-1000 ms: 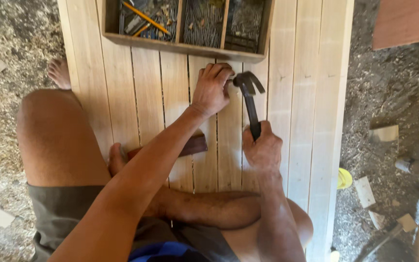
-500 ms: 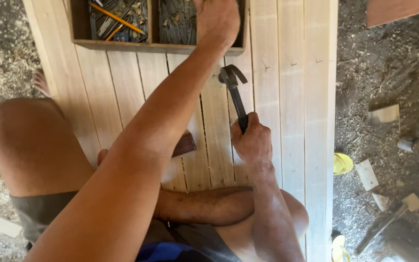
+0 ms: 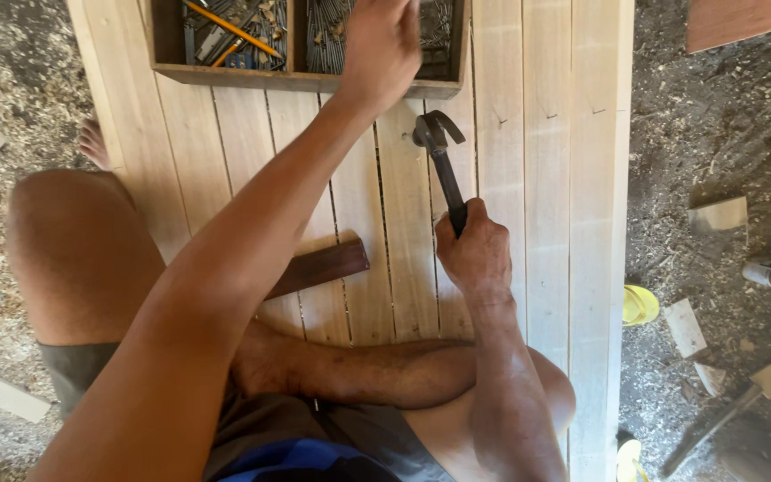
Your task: The person sits cross-legged on a wooden plank surface and hammers nails into the planks using a claw hammer, taking nails from a divided wooden nail box. They reposition nails, hammer them flush, and reach into the nail box to retrieve more nails.
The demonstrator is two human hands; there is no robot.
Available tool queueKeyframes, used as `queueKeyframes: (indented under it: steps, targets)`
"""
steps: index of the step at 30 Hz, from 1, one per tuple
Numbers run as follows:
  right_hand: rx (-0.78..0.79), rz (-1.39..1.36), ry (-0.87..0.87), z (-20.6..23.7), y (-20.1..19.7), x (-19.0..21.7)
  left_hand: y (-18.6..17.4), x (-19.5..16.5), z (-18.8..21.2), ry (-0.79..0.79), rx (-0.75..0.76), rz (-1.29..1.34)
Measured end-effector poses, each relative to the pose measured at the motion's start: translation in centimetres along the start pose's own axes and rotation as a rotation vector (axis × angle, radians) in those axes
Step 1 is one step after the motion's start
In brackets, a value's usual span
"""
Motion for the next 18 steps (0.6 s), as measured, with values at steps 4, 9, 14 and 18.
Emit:
queueKeyframes:
  steps: [4,9,14,18]
  targets:
    - [-0.065,-0.031,-0.011,0.2,-0.7,0.1,-5.8,-0.5,6.5,-0.175,0.014,0.218]
    - [-0.155,-0.087,-0.059,1.6,-1.6,1.5,-10.0,1.4,12.9,-0.408,-0.132,0.189]
    - [-0.187,-0.176,-0.103,2.5,-0.9,3.6,-11.0,2.1,15.3,-0.304,-0.221,0.132]
    - [-0.117,-0.100,-0.119,1.8,0.9,4.4,-9.3,2.4,15.7,-0.327,-0.113,0.078]
Point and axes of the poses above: each hand's wrist, its own z-axis away from the middle knuckle, its own y-axis out of the palm, x = y × z, the point moved 6 cm from there along -z, towards the middle knuckle, and after that the axes turned 14 degrees about z, right-handed, at the moved point
